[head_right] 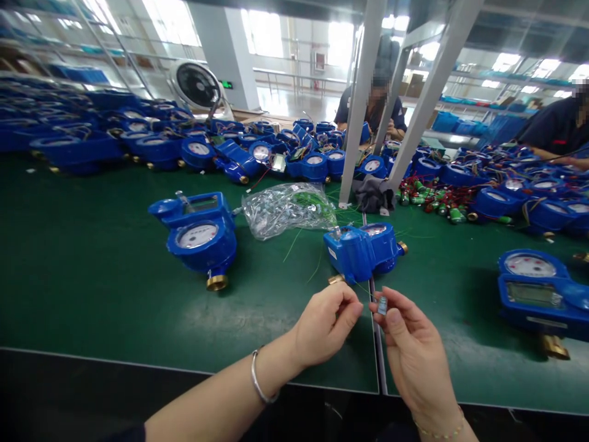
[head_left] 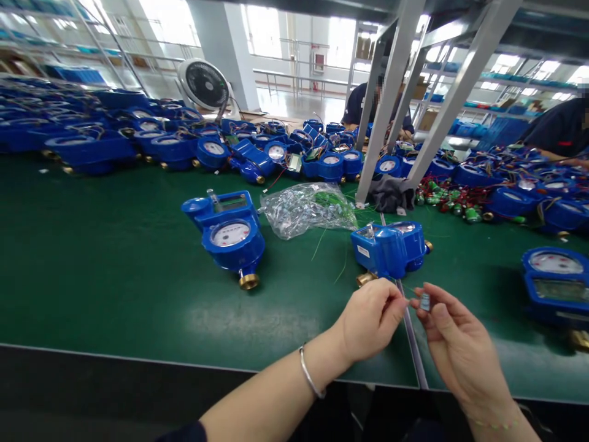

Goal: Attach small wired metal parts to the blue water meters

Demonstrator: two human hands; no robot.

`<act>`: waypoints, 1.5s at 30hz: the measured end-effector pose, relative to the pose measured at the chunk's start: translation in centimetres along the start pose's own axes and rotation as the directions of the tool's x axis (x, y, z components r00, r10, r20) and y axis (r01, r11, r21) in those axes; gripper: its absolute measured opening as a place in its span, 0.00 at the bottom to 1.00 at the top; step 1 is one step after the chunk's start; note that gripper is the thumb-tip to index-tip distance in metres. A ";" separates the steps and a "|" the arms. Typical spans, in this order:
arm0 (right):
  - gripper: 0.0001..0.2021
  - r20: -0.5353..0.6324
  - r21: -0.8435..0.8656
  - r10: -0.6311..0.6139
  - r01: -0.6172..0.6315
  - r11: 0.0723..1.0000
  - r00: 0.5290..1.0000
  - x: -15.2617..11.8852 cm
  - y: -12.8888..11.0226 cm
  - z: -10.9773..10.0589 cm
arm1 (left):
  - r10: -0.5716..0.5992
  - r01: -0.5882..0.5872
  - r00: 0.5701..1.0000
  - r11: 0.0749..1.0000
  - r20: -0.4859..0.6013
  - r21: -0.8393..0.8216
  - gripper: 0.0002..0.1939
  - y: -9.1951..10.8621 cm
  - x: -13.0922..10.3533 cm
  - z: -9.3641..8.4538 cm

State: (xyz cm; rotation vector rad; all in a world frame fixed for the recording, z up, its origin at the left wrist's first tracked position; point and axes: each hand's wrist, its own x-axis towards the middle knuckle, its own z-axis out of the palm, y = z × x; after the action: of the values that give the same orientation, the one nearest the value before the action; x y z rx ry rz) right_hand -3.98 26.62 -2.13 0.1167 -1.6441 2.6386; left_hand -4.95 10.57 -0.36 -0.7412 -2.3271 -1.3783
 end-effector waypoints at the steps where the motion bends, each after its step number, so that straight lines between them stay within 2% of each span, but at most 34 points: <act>1: 0.11 -0.002 -0.015 -0.002 0.002 1.000 1.000 -0.1 0.1 0.0 | -0.008 0.008 1.000 1.000 -0.004 0.017 0.09 -0.2 0.0 0.0; 7: 0.13 -0.003 -0.093 -0.012 0.011 0.996 1.000 -0.5 0.8 0.4 | 0.017 -0.015 0.998 0.999 0.054 -0.030 0.08 -0.7 -0.3 -0.2; 12: 0.14 0.009 -0.103 -0.003 0.004 0.995 1.000 -0.4 0.9 0.6 | 0.022 -0.020 0.999 0.997 0.031 -0.073 0.05 -0.6 -0.6 -0.8; 17: 0.12 0.004 -0.178 -0.044 0.044 0.983 0.999 -0.5 0.8 0.6 | -0.019 0.024 0.998 0.996 0.057 -0.089 0.06 -0.4 -0.7 -1.0; 23: 0.13 -0.005 -0.172 -0.030 0.028 0.985 1.000 -0.8 0.6 0.6 | -0.032 0.038 0.997 0.994 0.067 -0.102 0.06 -0.4 -0.8 -1.1; 30: 0.14 0.004 -0.241 -0.078 0.076 0.967 0.997 -0.8 0.5 0.7 | -0.032 0.039 0.997 0.992 0.064 -0.118 0.06 -0.3 -0.8 -1.2; 40: 0.16 0.008 -0.205 -0.084 0.084 0.975 0.996 -0.8 0.6 0.7 | -0.036 0.042 0.998 0.994 0.057 -0.106 0.06 -0.5 -0.7 -1.1; 45: 0.17 0.019 -0.288 -0.105 0.106 0.952 0.994 -0.9 0.8 0.6 | -0.064 0.072 0.995 0.992 0.078 -0.107 0.06 -0.4 -0.6 -1.1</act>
State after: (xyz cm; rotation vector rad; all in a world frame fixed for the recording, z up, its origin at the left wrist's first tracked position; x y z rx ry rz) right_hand -3.13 25.74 -2.67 0.1942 -1.9424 2.2926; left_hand -4.64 9.28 -0.44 -0.7635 -2.3697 -1.5436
